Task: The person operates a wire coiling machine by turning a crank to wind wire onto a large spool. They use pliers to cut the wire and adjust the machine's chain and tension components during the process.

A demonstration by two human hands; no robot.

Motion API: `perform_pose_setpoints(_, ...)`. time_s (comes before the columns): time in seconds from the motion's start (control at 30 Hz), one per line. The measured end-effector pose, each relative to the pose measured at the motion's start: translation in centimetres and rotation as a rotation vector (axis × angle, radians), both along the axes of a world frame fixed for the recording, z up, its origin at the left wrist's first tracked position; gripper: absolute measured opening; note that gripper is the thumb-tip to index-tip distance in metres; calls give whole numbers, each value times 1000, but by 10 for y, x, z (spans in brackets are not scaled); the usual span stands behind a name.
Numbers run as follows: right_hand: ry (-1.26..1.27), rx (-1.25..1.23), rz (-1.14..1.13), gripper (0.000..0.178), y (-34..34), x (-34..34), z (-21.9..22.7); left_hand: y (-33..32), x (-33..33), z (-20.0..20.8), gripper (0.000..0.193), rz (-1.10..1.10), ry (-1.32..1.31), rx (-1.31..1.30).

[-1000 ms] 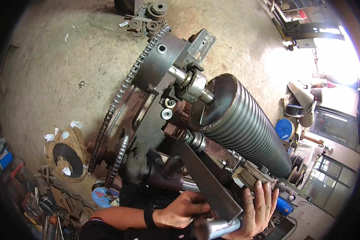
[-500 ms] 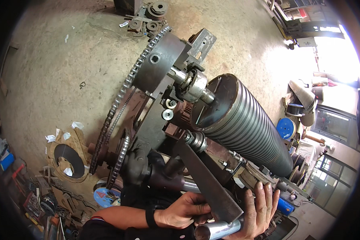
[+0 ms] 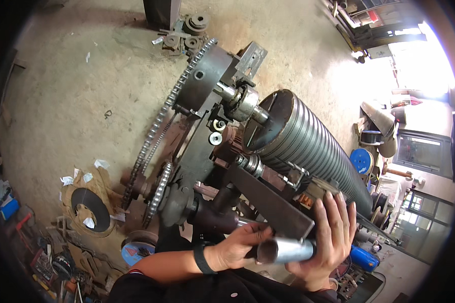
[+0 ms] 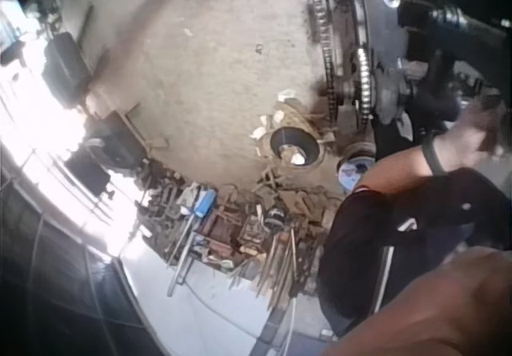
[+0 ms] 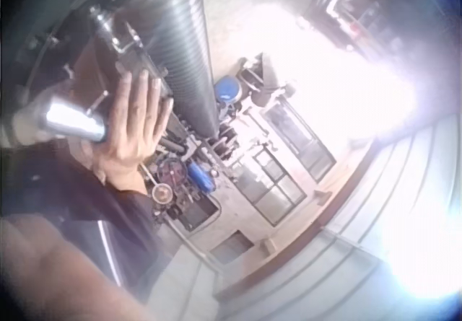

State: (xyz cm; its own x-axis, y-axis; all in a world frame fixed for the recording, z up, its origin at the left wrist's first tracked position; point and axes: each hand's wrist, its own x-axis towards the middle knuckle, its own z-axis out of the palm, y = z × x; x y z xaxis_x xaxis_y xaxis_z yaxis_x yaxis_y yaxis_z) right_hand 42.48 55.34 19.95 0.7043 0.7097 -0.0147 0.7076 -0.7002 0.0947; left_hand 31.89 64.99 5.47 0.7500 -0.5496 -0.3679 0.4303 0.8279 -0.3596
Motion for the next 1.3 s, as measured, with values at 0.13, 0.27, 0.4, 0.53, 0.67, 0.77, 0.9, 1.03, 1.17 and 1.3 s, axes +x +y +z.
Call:
perform_pose_setpoints(0.13,-86,99,4,78,0,1,-2,34,-22,24,33,176,-433,1179)
perform_pose_setpoints(0.27,-99,202,-15,95,-6,0,3,62,-22,107,54,509,-916,2248)
perform_pose_setpoints(0.4,-117,287,-12,109,-13,-1,-2,55,24,141,76,88,-1208,2788)
perform_pose_setpoints(0.53,-142,281,36,104,-14,-6,-5,47,65,139,69,-587,-1301,2855)
perform_pose_setpoints(0.67,-158,288,99,98,-23,-5,-12,45,92,135,90,-1035,-1354,2615)
perform_pose_setpoints(0.77,-150,327,106,108,-26,-3,-16,45,90,135,58,-979,-1323,2701)
perform_pose_setpoints(0.9,-149,405,128,107,-29,0,-15,39,93,144,86,-1159,-1221,2692)
perform_pose_setpoints(1.03,-120,429,198,99,-34,1,-7,40,91,151,81,-1095,-1131,2702)
perform_pose_setpoints(1.17,-178,756,322,68,-62,-7,-3,48,83,150,90,-947,-1156,2716)
perform_pose_setpoints(1.3,109,1237,-225,36,-128,-21,-24,30,90,156,93,-1021,-1238,2713)
